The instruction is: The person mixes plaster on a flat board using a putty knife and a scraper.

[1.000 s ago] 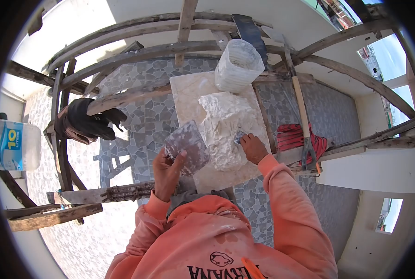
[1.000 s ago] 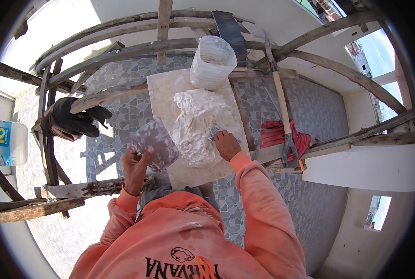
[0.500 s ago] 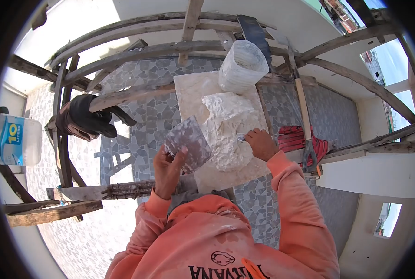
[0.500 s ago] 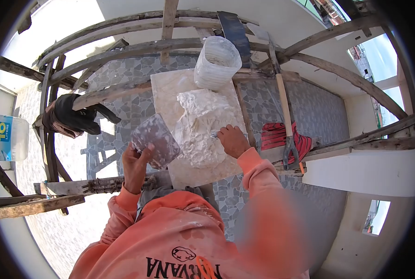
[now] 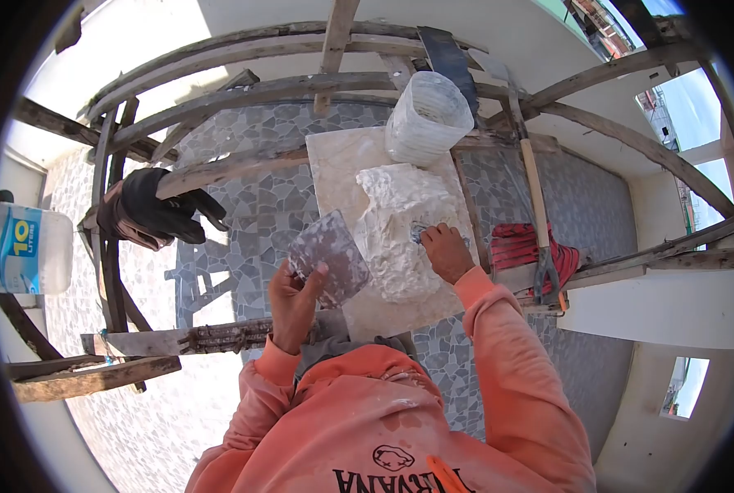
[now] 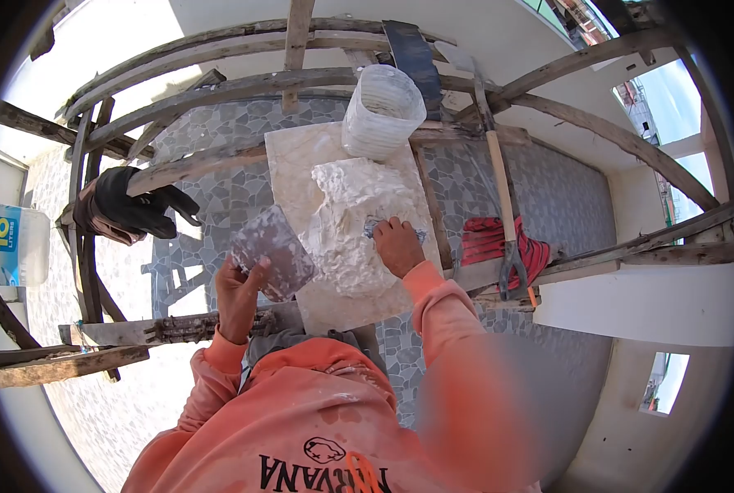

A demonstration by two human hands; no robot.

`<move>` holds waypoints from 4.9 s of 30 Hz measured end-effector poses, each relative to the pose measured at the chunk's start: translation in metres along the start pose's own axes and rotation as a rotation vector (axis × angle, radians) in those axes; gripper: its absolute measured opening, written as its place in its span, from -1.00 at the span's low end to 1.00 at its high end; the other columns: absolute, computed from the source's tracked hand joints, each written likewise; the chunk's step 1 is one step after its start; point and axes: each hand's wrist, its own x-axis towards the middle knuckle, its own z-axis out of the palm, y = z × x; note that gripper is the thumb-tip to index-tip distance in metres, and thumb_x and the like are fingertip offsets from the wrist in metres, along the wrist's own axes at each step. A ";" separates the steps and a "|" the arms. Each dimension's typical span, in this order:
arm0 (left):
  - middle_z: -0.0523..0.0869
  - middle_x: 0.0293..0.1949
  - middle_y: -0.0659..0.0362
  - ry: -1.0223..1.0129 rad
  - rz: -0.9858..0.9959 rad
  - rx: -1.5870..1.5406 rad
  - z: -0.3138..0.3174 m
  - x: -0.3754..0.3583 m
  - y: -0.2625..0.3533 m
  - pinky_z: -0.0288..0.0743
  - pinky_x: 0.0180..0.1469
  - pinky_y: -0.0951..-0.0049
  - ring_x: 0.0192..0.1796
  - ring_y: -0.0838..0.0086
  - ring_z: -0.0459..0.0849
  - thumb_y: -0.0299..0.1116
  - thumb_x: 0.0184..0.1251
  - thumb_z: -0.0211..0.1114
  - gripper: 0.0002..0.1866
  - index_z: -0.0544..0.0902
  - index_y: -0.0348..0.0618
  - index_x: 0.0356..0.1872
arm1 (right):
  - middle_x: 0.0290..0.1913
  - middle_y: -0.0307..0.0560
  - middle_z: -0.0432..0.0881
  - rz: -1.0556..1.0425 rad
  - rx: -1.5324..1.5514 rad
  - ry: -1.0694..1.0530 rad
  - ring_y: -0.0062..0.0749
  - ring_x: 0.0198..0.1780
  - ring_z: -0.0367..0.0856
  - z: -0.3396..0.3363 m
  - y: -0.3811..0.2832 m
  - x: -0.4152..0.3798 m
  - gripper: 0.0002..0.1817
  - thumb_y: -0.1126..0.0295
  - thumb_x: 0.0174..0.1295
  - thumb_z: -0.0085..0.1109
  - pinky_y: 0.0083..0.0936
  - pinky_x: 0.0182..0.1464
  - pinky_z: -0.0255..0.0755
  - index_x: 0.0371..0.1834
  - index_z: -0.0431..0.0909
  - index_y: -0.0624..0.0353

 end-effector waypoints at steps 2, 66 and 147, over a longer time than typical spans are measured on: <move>0.72 -0.14 0.22 -0.009 -0.001 0.014 0.001 0.000 0.003 0.52 -0.17 0.60 -0.19 0.68 0.63 -0.45 0.38 0.32 -0.69 0.55 -0.29 0.09 | -0.10 -0.13 0.56 -0.083 0.037 -0.031 -0.23 0.04 0.48 0.022 -0.012 -0.005 -0.72 0.45 0.10 0.17 -0.34 -0.01 0.38 -0.08 0.56 0.17; 0.71 -0.16 0.26 0.384 0.129 0.040 0.069 -0.078 -0.026 0.48 -0.16 0.64 -0.19 0.69 0.60 -0.46 0.38 0.33 -0.71 0.58 -0.32 0.06 | -0.09 -0.10 0.53 -0.291 0.015 -0.035 -0.23 0.02 0.50 0.050 0.072 -0.041 -0.69 0.48 0.00 0.22 -0.36 -0.04 0.48 -0.12 0.56 0.19; 0.73 -0.11 0.19 0.527 0.182 -0.102 0.106 -0.159 -0.043 0.54 -0.09 0.56 -0.14 0.63 0.66 -0.47 0.39 0.30 -0.68 0.56 -0.35 0.11 | -0.10 -0.02 0.57 -0.204 -0.021 0.160 -0.18 -0.03 0.52 -0.015 0.085 -0.019 -0.74 0.48 -0.02 0.23 -0.33 -0.03 0.54 -0.21 0.60 0.28</move>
